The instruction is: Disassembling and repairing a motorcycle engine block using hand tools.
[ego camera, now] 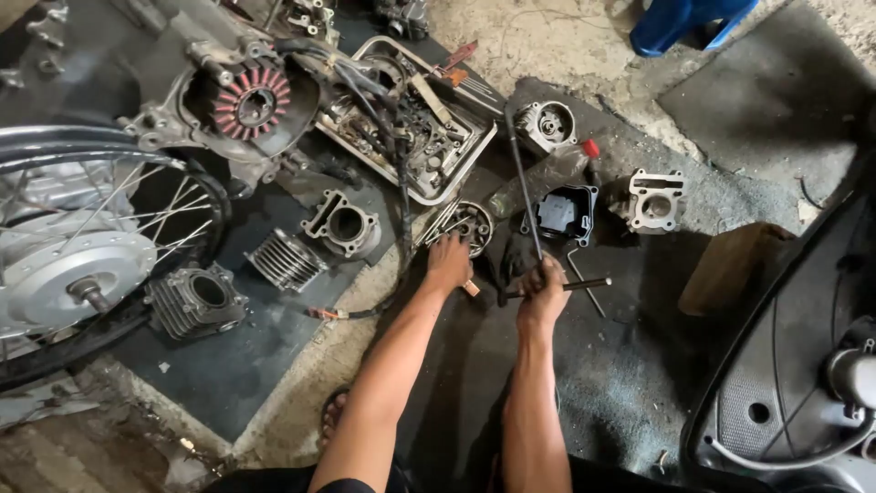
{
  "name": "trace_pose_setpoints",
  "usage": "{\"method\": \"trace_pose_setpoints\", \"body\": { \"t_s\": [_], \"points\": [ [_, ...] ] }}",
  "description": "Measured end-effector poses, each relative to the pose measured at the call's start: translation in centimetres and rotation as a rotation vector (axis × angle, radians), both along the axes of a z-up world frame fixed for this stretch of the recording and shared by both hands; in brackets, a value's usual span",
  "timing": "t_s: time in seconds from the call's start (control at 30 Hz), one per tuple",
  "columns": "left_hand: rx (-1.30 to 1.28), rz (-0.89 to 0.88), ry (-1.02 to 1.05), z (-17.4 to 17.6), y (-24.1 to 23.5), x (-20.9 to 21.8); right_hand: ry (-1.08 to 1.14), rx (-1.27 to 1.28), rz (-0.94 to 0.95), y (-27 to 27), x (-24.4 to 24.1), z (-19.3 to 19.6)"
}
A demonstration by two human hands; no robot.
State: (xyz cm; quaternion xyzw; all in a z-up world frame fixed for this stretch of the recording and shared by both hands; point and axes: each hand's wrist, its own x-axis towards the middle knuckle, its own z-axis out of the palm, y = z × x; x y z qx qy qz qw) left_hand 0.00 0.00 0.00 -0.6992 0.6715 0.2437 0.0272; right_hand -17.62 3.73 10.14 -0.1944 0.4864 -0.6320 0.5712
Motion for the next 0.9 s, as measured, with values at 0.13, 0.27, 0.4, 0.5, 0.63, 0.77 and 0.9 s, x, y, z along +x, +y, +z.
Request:
{"method": "trace_pose_setpoints", "body": {
  "t_s": [0.13,0.27,0.4,0.5,0.63,0.77,0.9],
  "points": [
    [0.063,-0.032,-0.022,1.0,-0.3,-0.4,0.002,-0.030,0.016,-0.1,0.2,0.0],
    [0.093,0.020,0.039,-0.6,-1.1,0.3,0.024,-0.024,0.013,0.0,0.7,0.5],
    [0.129,0.104,0.115,-1.4,-1.8,0.6,0.026,-0.022,0.015,0.0,0.8,0.9],
    [0.047,0.135,0.186,-0.3,-1.8,0.9,0.056,0.011,0.021,0.2,0.5,0.7],
    [0.107,0.031,0.082,-1.9,-2.7,1.0,0.092,0.030,0.032,0.1,0.5,0.8],
    [0.180,0.064,0.198,-1.2,-3.5,1.1,0.114,0.042,0.036,0.4,0.4,0.7],
    [0.131,0.078,0.330,-1.3,-4.2,1.1,0.113,0.056,0.024,0.2,0.7,0.2]
  ]
}}
